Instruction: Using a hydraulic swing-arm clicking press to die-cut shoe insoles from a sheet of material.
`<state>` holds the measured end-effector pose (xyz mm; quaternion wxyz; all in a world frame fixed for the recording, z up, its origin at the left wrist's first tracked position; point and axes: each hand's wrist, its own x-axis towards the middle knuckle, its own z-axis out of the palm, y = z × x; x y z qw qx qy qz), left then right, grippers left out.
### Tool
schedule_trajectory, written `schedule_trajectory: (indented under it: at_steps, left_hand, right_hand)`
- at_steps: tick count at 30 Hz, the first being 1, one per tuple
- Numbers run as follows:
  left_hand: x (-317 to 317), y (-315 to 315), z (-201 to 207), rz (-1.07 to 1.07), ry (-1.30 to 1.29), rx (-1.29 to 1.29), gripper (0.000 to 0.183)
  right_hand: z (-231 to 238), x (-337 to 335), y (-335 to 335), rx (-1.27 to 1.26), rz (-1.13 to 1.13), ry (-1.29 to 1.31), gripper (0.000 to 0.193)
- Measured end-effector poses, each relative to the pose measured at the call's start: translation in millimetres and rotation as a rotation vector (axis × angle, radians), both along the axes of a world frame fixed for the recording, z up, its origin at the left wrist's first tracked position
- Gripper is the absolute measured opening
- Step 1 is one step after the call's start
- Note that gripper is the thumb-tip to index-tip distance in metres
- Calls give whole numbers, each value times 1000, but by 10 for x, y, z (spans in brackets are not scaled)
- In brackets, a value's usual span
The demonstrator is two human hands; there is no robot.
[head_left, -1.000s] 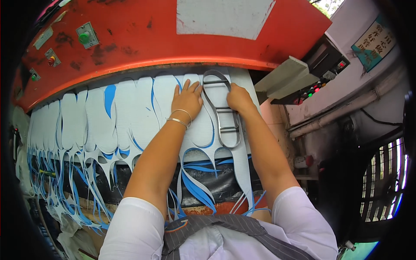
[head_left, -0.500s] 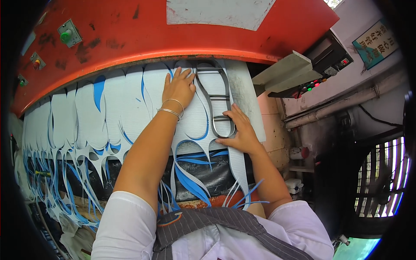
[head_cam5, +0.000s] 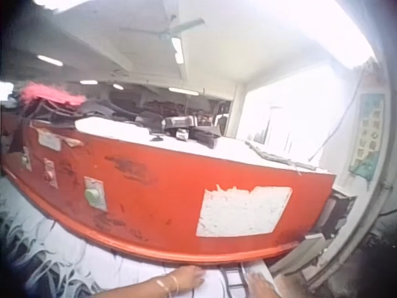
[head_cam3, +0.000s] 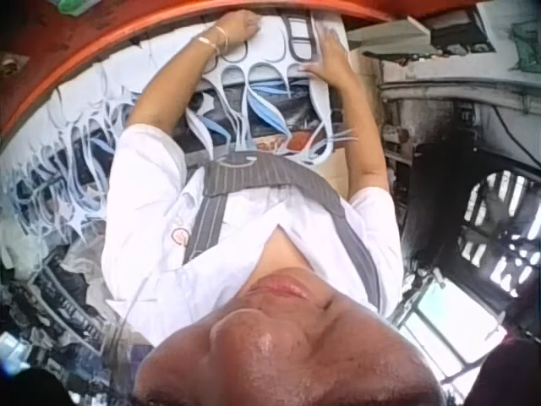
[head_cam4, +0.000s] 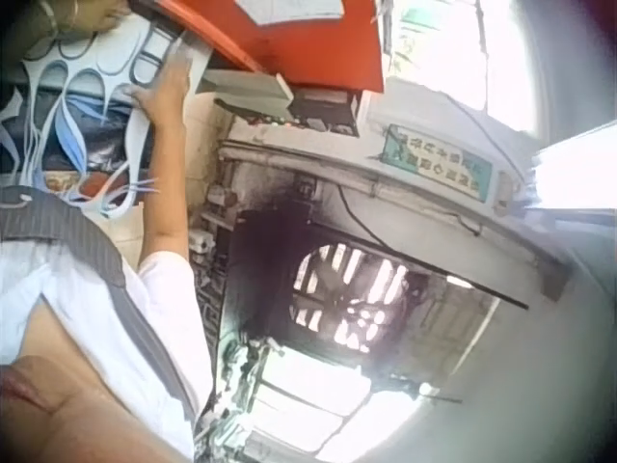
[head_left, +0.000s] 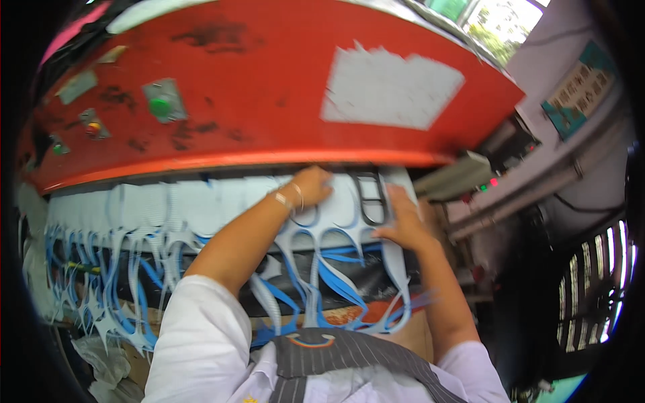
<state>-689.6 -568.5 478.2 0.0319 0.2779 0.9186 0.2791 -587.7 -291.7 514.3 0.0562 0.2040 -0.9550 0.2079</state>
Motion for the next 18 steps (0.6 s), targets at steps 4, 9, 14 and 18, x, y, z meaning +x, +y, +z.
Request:
schedule_trajectory:
  at_steps: [4,9,14,18]
  left_hand:
    - [510,-1366,582,221,53,470,24]
    - [528,-3525,610,1036,630,981,13]
    - [350,-5739,705,1460,983,402,65]
    - [799,-6909,1413,1198,357,-844,42]
  right_hand:
    - [885,180,-560,-192,16,178,76]
    - [1126,-176,-1853,-305,302,36,53]
    - [1450,-716,-3387,-369,351,190,44]
    - [1691,-855,-3883,-465,241,345,28]
